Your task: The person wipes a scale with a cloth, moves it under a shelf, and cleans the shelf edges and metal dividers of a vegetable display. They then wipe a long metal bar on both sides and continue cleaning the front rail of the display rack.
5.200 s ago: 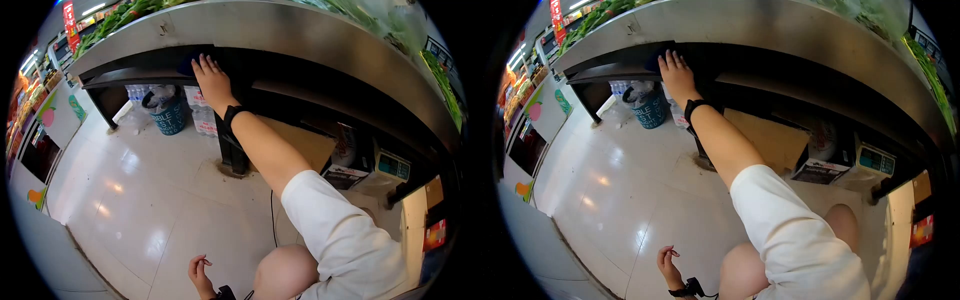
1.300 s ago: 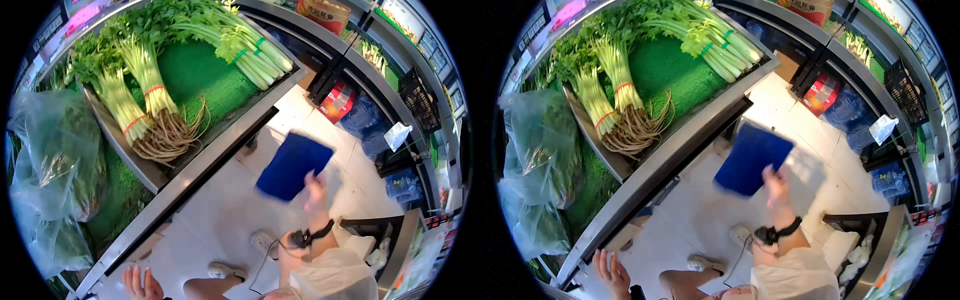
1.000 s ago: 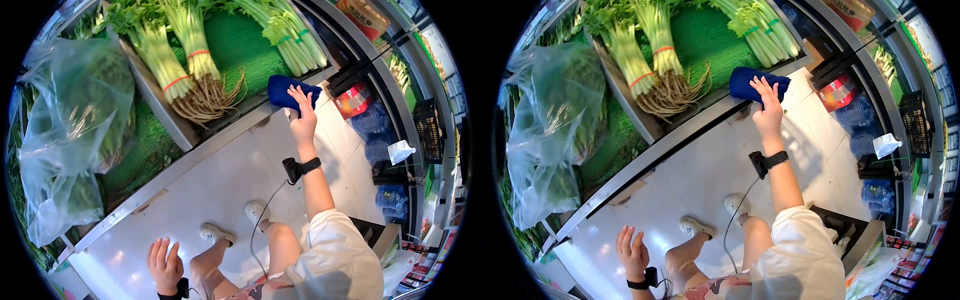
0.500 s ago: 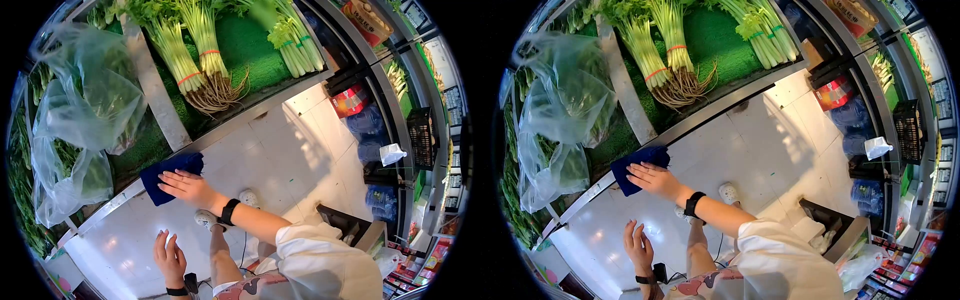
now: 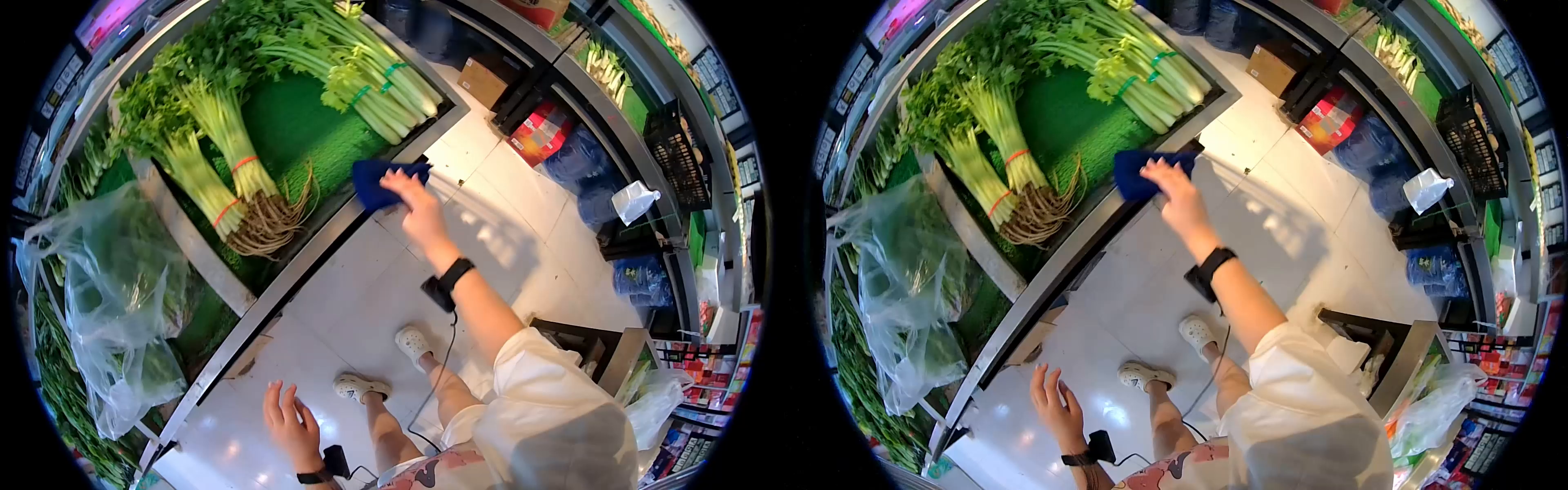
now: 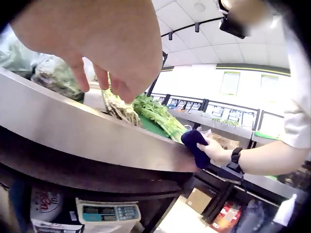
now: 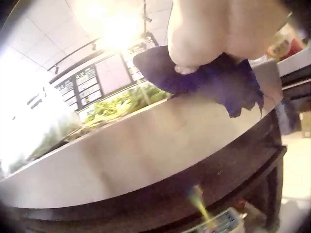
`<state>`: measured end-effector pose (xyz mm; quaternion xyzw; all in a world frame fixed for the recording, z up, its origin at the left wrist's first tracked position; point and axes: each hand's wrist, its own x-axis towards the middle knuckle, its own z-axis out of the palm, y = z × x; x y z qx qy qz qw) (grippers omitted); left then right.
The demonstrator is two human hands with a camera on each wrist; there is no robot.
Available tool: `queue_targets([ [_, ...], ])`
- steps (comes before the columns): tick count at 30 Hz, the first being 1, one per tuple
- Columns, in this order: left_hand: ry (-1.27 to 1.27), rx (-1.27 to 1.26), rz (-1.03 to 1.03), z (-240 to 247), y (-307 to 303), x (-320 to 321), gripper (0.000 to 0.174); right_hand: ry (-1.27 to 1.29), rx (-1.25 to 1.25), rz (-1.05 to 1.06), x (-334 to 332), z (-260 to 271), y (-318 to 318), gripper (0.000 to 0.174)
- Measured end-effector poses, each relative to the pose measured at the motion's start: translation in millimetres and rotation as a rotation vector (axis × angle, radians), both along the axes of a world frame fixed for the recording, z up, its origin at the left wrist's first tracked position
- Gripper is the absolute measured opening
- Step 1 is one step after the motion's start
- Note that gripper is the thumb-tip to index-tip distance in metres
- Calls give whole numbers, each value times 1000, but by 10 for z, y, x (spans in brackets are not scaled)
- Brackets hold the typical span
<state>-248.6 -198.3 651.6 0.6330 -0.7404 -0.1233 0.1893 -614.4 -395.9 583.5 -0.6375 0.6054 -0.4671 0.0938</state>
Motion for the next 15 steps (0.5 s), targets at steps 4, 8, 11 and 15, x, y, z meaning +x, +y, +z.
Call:
queue_targets([
  [4,26,-135,-58,-92,-538,-591,31,-23,11,-154,-654,65,-289,45],
  [8,-33,-208,-98,-172,-1048,-1129,40,78,-75,117,-432,-39,-248,48],
  [11,-128,-243,-172,-191,-1386,-1462,46,14,-45,350,-186,24,-133,61],
  [15,-230,-281,-203,-135,-1691,-1748,43,61,-62,385,-505,11,-219,56],
])
